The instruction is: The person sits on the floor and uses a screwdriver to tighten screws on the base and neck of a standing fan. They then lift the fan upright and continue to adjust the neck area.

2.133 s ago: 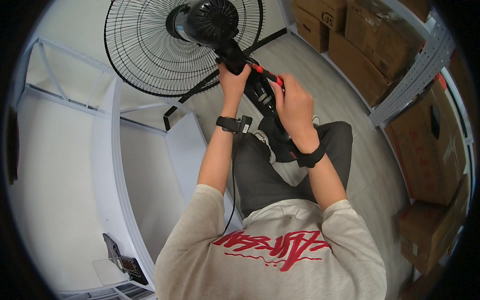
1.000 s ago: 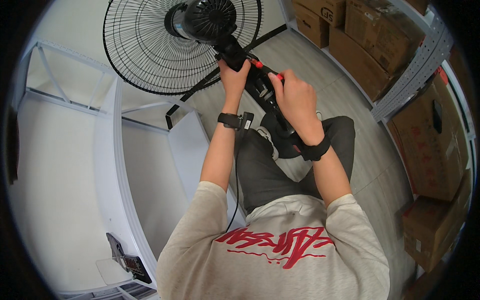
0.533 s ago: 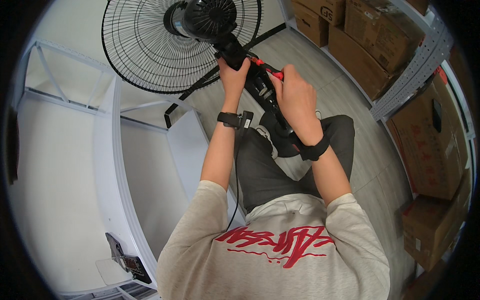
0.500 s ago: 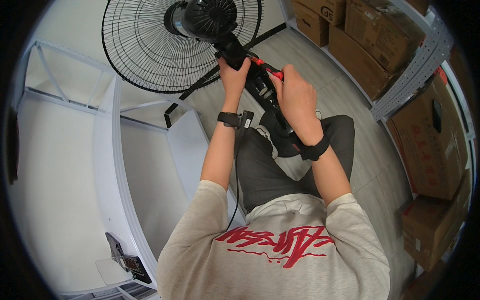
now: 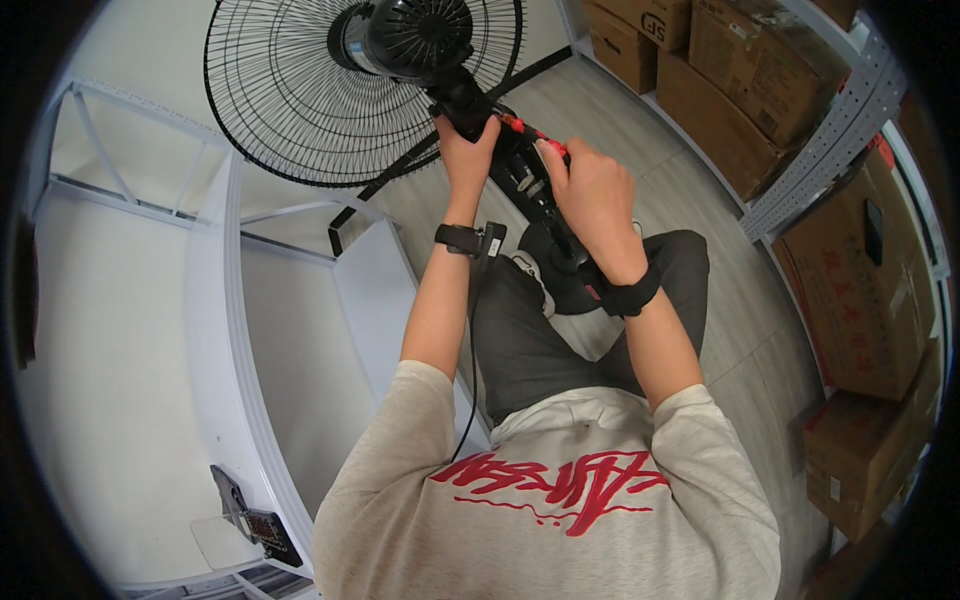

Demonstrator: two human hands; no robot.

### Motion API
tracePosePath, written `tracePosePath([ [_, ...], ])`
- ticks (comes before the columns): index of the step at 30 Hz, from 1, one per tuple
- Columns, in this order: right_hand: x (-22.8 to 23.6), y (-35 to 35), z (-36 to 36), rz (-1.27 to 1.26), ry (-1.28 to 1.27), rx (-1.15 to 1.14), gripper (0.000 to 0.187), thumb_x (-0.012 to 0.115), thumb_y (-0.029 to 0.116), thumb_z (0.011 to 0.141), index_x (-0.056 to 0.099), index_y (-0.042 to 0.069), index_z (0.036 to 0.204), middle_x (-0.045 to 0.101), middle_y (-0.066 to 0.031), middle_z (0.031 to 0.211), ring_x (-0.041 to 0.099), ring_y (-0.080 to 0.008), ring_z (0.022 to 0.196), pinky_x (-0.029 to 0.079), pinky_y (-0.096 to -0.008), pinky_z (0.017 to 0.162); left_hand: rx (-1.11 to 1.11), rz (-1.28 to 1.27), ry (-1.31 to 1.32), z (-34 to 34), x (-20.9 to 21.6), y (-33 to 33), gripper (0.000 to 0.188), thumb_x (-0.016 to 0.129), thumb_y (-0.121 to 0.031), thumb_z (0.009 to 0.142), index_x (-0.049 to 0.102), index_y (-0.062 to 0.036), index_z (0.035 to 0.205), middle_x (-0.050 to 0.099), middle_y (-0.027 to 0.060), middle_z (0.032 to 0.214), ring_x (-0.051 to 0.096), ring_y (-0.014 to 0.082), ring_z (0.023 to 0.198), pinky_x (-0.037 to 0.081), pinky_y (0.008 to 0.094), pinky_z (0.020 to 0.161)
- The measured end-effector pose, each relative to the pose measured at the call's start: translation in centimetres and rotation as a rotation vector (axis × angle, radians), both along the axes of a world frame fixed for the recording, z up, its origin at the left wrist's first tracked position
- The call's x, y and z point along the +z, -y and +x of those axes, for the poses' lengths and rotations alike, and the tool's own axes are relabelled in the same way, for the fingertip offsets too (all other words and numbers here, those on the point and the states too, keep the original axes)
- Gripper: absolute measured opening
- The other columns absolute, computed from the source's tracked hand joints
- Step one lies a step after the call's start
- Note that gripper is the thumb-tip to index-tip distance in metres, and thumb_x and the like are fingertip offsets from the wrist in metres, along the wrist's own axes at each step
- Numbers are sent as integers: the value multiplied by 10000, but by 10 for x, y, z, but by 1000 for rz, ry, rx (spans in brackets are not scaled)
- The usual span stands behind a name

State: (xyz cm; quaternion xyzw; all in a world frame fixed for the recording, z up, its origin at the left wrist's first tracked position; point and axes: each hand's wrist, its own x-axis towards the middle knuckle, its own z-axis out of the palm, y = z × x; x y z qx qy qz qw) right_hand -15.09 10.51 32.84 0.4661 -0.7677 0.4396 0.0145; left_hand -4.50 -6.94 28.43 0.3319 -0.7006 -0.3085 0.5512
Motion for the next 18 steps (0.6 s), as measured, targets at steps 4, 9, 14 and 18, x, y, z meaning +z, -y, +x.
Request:
tracePosePath([
  [4,-1,0,1,-31,-34,6,388,613,382,967,618,26,815,617,-194,629,618,-409,600,463,-474,527,26,-158,62,8,-13,1,732,807,-234,771,438,40,1341,559,215,1223,583,345,1108,467,398,956],
  [9,-10,-5,0,-184,22,34,334,643,330,959,610,25,827,622,-187,665,617,-404,612,461,-454,532,15,-142,78,25,-61,-18,1024,828,-197,751,201,4,1535,405,235,1415,537,368,1186,439,411,1030],
  [14,-18,-29,-4,-176,144,26,274,650,292,957,640,28,885,608,-192,657,609,-387,599,450,-433,532,-68,47,60,36,-74,-23,1084,836,-183,740,145,-3,1556,456,229,1411,551,342,1216,444,407,1032],
  [18,-55,-45,-5,-122,173,35,266,654,288,956,659,29,899,607,-187,649,605,-376,587,446,-425,531,-114,140,153,34,-87,-13,982,850,-197,727,266,13,1488,578,208,1302,601,311,1184,467,391,1000],
])
